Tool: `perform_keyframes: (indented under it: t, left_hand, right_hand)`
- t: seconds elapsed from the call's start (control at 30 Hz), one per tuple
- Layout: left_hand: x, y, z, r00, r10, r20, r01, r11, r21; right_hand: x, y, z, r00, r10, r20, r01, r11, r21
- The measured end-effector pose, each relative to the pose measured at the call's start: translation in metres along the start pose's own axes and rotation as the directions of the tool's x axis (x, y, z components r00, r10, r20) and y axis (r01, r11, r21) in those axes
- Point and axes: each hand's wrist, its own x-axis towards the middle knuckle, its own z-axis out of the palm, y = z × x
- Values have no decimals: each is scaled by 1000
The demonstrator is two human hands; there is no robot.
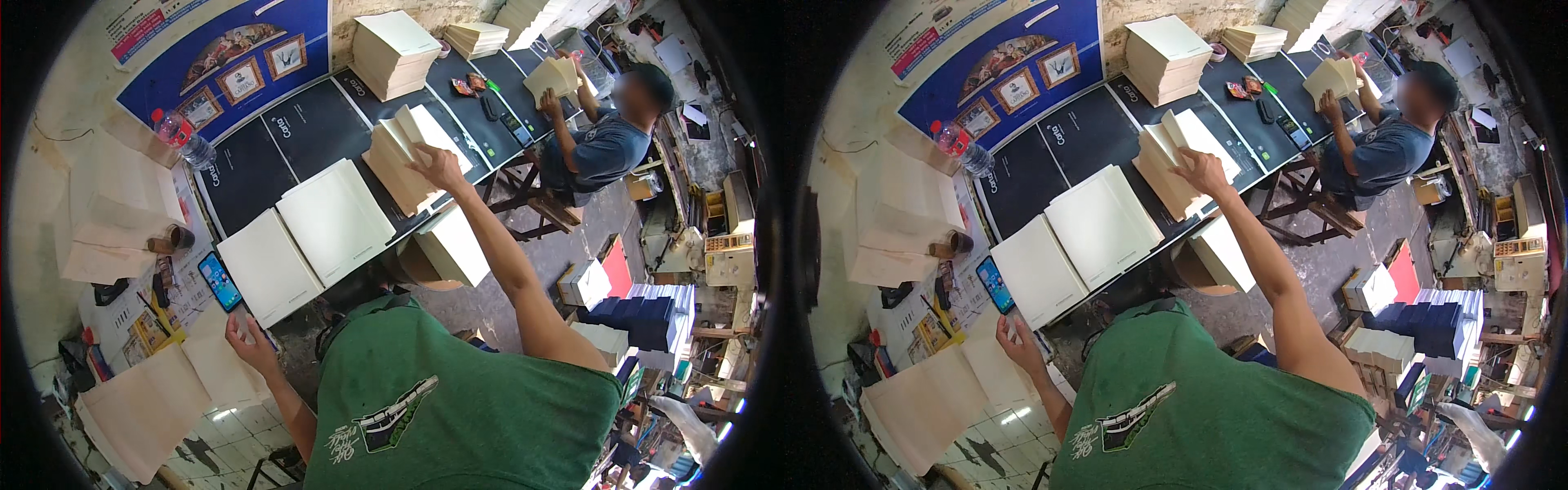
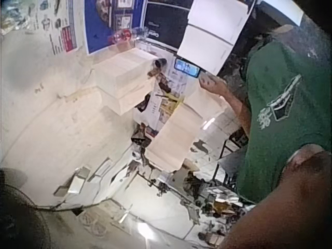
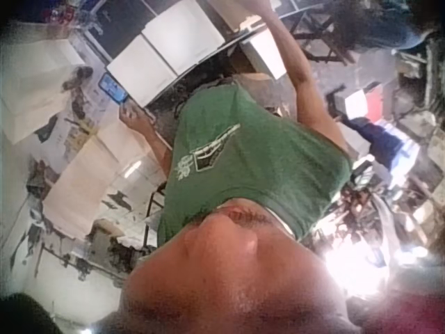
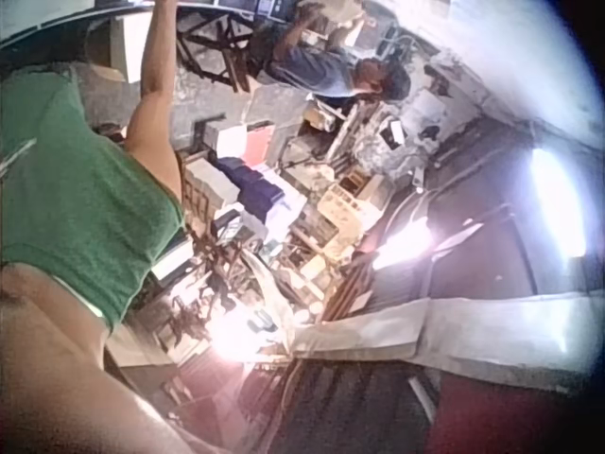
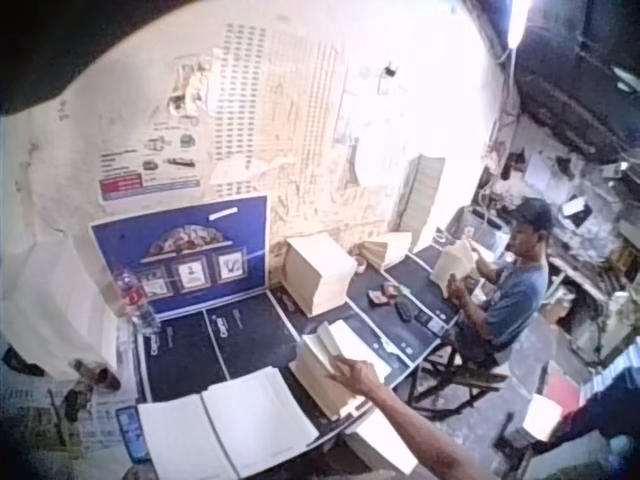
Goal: The person sorts and stacks sheets of paper on a workbench, picking up individual sheets by hand and arranging them into organized piles.
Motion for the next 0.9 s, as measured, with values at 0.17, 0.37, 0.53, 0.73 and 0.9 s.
perform_keyframes:
  t: [0.17, 0.37, 0.53, 0.73, 0.9]
  left_hand:
    - [0, -3, 1, 1000, -11, 6, 11, 1000, -1]
    - [1, -3, 2, 1000, -7, 4, 8, 1000, -17]
    - [1, -2, -2, 1000, -19, -10, 19, 1000, -11]
    - [0, -5, -4, 999, -33, -10, 33, 999, -1]
    - [1, -6, -2, 999, -39, -10, 39, 999, -9]
  right_hand:
    - [1, 12, 10, 993, -99, -63, 98, 995, -9]
    - [-1, 2, 11, 983, -176, -56, 170, 980, -101]
    - [-9, -20, 13, 988, -131, -79, 118, 981, -155]
    - [-5, -11, 11, 988, -139, -64, 131, 984, -120]
    - [-5, -12, 6, 983, -172, -63, 166, 981, -97]
